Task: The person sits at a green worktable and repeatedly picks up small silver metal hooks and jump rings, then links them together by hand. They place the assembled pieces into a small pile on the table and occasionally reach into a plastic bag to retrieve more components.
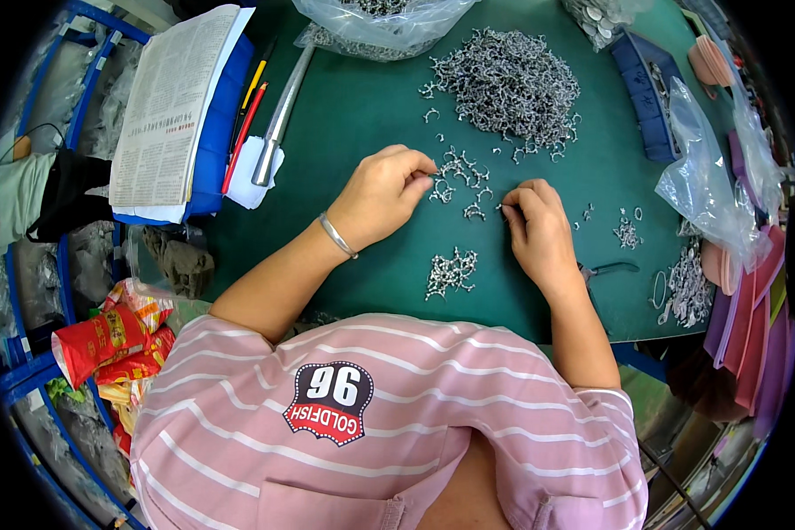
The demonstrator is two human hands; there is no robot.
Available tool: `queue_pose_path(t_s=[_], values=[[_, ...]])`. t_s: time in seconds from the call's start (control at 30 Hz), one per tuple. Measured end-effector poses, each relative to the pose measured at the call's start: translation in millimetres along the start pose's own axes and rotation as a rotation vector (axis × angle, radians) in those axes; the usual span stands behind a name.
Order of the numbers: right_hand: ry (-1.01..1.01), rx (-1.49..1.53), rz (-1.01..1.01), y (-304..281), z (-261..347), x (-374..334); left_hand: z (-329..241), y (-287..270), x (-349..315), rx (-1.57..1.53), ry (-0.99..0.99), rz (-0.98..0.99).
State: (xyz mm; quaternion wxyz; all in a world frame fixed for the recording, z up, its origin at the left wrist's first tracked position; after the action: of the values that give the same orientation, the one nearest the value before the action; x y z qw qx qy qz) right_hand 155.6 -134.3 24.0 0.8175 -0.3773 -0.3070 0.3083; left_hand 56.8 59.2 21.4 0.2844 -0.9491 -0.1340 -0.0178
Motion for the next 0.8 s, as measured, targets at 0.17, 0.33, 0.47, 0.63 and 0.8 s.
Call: queue_pose_path(t_s=[0.17, 0.33, 0.47, 0.63, 0.8], values=[[0.090, 0.148, -0.023, 1.1, -2.3, -6.3, -1.1, 15.1, -4.4, 0.229, 0.124, -0.049], [0.119, 0.244, -0.018, -3.6, 6.6, -6.5, -1.1, 17.7, 2.9, 0.281, 0.153, -0.065], [0.137, 0.259, -0.059, -4.3, 2.4, -8.5, -6.1, 16.4, 4.8, 0.200, 0.182, -0.060], [0.097, 0.341, -0.036, -3.8, 11.6, -9.3, -9.7, 14.3, 2.4, 0.016, 0.135, -0.093], [-0.059, 0.398, -0.045, -5.2, 32.1, -7.7, -5.1, 26.1, -4.3, -0.313, -0.133, 0.051]])
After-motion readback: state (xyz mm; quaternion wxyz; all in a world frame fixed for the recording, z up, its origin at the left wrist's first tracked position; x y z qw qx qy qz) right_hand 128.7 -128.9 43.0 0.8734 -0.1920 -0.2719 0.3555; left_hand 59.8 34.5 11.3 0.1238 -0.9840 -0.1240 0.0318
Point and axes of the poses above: each hand's wrist, its own x-axis towards the middle knuckle, its own y-axis out of the palm, z = x × y, the point moved 4 cm from there along x, towards the middle knuckle, and after that the axes turned 2 degrees about -x, right-handed, at the moved point
